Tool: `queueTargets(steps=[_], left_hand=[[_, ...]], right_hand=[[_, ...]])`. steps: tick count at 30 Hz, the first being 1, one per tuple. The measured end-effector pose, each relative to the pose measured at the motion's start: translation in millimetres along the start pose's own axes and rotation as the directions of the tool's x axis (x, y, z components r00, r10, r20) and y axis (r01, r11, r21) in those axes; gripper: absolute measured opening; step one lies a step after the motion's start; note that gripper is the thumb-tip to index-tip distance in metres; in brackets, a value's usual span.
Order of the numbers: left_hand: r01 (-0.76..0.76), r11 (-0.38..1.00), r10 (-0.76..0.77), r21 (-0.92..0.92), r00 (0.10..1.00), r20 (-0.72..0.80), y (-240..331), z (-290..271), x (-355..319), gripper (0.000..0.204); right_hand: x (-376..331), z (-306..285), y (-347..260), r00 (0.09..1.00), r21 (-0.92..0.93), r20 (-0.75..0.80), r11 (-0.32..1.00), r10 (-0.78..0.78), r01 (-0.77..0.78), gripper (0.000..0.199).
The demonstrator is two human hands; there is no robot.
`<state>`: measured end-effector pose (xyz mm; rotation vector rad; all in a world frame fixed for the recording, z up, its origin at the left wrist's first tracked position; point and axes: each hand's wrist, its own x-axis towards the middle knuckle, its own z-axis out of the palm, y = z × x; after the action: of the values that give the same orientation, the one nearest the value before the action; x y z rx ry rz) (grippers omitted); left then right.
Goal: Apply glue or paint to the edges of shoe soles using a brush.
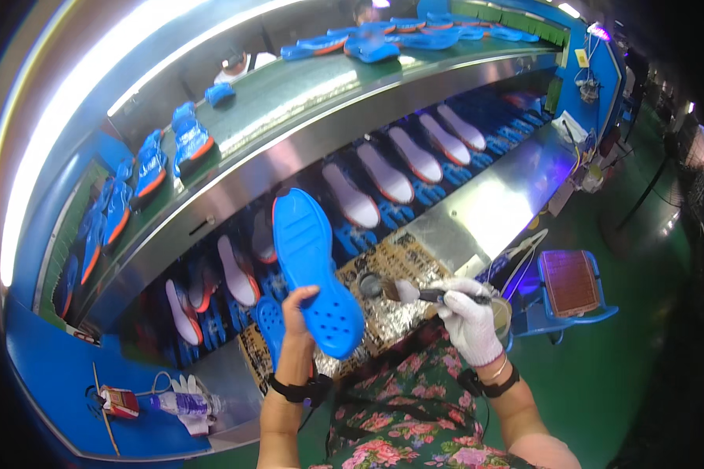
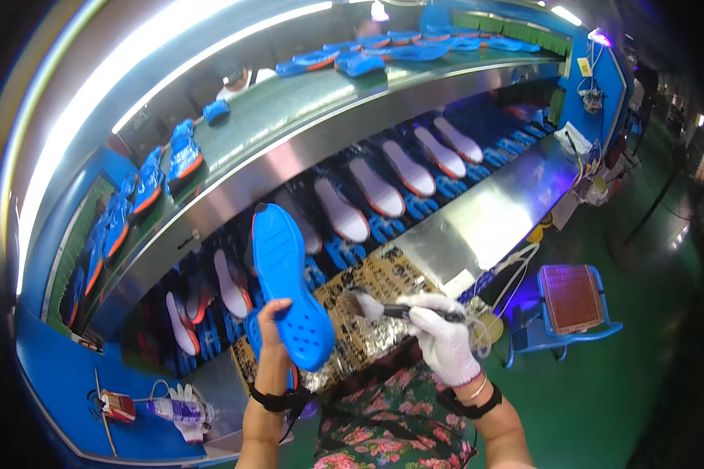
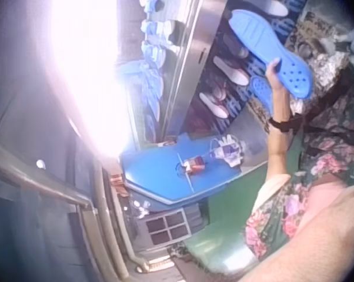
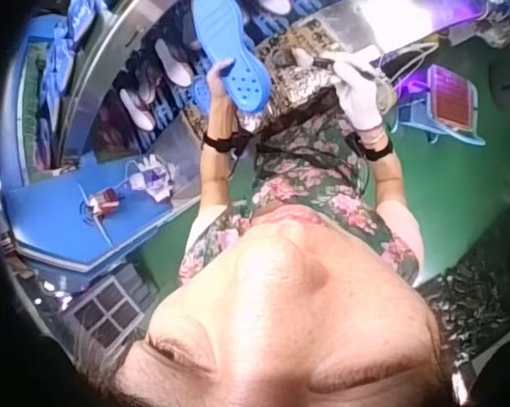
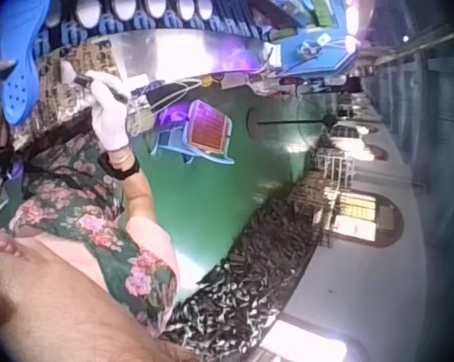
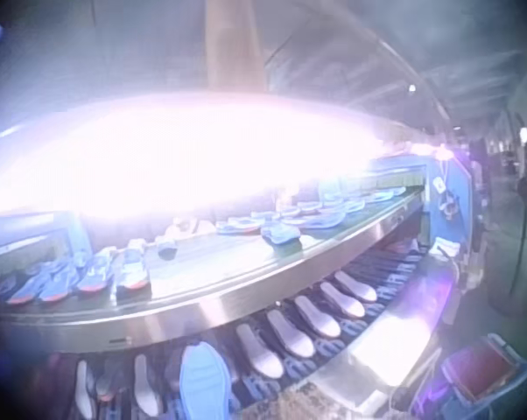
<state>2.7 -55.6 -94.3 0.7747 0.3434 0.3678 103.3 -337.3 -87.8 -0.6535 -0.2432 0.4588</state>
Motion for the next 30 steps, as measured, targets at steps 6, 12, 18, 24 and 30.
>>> queueTargets(steps=[6,12,18,24,30], left_hand=[[0.168,0.981,-0.128,-0.102,0.940,0.318,-82,-48,-40,0.087],[0.246,0.669,-0.063,-0.701,0.959,0.276,-79,-4,-52,0.109],[0.190,0.829,0.112,-0.526,0.866,0.488,-93,-3,-50,0.106],[-0.058,0.998,0.054,-0.037,0.993,-0.106,-109,-1,-61,0.103],[0.006,0.999,-0.014,-0.049,0.986,-0.166,-104,-9,-67,0.097]], right_hand=[[23,43,18,0.865,-0.478,0.458,0.764,-0.205,0.434,0.019],[35,57,39,0.828,-0.551,0.508,0.650,-0.236,0.523,0.019],[37,64,49,0.777,-0.572,0.531,0.534,-0.338,0.623,0.021],[36,67,50,0.550,-0.547,0.769,0.110,-0.325,0.830,0.030],[13,60,63,0.587,-0.488,0.775,0.369,-0.233,0.791,0.030]])
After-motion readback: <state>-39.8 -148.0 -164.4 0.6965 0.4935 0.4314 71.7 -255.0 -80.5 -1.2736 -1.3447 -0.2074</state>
